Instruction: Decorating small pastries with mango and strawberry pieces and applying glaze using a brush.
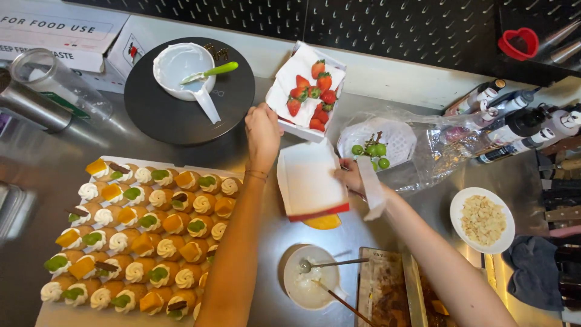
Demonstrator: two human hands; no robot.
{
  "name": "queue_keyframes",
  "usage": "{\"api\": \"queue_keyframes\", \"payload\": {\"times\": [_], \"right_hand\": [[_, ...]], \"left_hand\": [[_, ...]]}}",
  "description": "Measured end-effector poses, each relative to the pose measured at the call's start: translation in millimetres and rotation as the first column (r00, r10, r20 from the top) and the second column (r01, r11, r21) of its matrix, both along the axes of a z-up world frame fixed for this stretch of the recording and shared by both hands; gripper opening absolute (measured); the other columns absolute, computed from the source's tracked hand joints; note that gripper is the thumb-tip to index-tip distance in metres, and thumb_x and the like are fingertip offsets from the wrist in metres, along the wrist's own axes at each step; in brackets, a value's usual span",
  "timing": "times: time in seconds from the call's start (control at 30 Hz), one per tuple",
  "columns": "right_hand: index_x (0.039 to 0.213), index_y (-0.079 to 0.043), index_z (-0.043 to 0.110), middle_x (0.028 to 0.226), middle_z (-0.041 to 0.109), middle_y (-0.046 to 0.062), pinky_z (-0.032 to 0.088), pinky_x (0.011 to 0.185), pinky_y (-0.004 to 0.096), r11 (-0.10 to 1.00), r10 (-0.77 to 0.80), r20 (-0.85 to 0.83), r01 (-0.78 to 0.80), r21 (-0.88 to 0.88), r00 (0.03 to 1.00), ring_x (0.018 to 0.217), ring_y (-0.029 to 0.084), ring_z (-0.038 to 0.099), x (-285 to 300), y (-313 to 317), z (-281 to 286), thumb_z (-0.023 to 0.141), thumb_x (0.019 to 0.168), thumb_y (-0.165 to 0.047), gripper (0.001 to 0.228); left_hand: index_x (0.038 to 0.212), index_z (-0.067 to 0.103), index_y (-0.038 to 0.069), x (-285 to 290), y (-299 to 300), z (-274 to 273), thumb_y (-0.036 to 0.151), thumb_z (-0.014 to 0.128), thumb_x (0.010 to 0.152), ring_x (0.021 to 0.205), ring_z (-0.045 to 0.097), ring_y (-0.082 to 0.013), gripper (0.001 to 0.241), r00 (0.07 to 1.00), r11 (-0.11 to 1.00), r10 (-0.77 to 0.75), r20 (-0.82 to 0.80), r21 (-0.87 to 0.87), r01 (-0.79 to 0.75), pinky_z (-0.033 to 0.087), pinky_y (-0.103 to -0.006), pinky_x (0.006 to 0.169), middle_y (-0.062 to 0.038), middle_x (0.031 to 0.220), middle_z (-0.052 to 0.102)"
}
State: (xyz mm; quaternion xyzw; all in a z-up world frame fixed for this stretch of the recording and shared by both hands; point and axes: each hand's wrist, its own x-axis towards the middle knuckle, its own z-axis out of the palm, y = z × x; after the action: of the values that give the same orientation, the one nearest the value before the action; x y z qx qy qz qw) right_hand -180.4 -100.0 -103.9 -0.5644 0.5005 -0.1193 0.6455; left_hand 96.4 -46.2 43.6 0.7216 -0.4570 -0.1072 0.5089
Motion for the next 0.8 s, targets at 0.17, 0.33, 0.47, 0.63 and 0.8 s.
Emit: {"api": "queue_keyframes", "payload": {"times": [0.17, 0.33, 0.47, 0.63, 0.8], "right_hand": [[0.135, 0.001, 0.051, 0.116, 0.068, 0.012, 0.057, 0.079, 0.033, 0.943, -0.101, 0.150, 0.143, -0.302, 0.984, 0.097, 0.017, 0.067, 39, -42, -79, 0.063, 0.094, -0.016, 0.046], [0.136, 0.004, 0.056, 0.110, 0.070, 0.015, 0.053, 0.078, 0.036, 0.854, -0.044, 0.269, 0.176, -0.491, 0.962, 0.092, 0.022, 0.066, 45, -64, -129, 0.058, 0.098, -0.012, 0.042], [0.106, 0.004, 0.070, 0.087, 0.074, 0.017, 0.053, 0.062, 0.036, 0.856, 0.088, -0.233, -0.193, -0.479, 0.968, 0.073, 0.023, 0.069, 35, -30, -58, 0.070, 0.090, -0.015, 0.024], [0.102, 0.002, 0.075, 0.093, 0.077, 0.019, 0.058, 0.067, 0.034, 0.967, 0.203, -0.284, -0.237, -0.089, 0.937, 0.076, 0.024, 0.073, 26, -7, 36, 0.058, 0.098, -0.013, 0.023], [0.103, -0.010, 0.062, 0.099, 0.075, 0.018, 0.065, 0.071, 0.040, 0.876, -0.433, 0.100, 0.392, 0.282, 0.896, 0.078, 0.032, 0.075, -2, 8, 44, 0.035, 0.102, -0.008, 0.028]], "left_hand": [[0.089, 0.063, -0.008, -5, 23, 9, 0.007, 0.055, 0.099, 0.058, 0.070, -0.0310, 0.020, 0.997, 0.999, 0.023, -0.069, -0.044, -0.026, 0.058, -0.0390, 0.053, -0.023, 0.088, 0.063], [0.090, 0.061, -0.008, -17, 48, -63, 0.010, 0.051, 0.101, 0.067, 0.070, -0.0301, 0.024, 0.980, 0.998, 0.060, -0.188, 0.009, -0.059, 0.061, -0.0359, 0.052, -0.023, 0.090, 0.062], [0.099, 0.065, -0.005, -32, 53, -94, 0.011, 0.051, 0.102, 0.082, 0.068, -0.0369, 0.021, 0.980, 0.977, 0.188, -0.069, 0.119, -0.179, 0.057, -0.0442, 0.071, -0.022, 0.100, 0.063], [0.120, 0.059, 0.001, -42, 65, -95, 0.013, 0.044, 0.100, 0.083, 0.069, -0.0382, 0.028, 0.909, 0.972, 0.147, -0.391, 0.226, -0.060, 0.060, -0.0445, 0.072, -0.020, 0.114, 0.057], [0.119, 0.059, -0.003, -45, 86, -99, 0.011, 0.052, 0.100, 0.098, 0.062, -0.0463, 0.025, 0.994, 0.983, 0.106, -0.029, 0.156, -0.100, 0.054, -0.0497, 0.084, -0.025, 0.117, 0.056]]}}
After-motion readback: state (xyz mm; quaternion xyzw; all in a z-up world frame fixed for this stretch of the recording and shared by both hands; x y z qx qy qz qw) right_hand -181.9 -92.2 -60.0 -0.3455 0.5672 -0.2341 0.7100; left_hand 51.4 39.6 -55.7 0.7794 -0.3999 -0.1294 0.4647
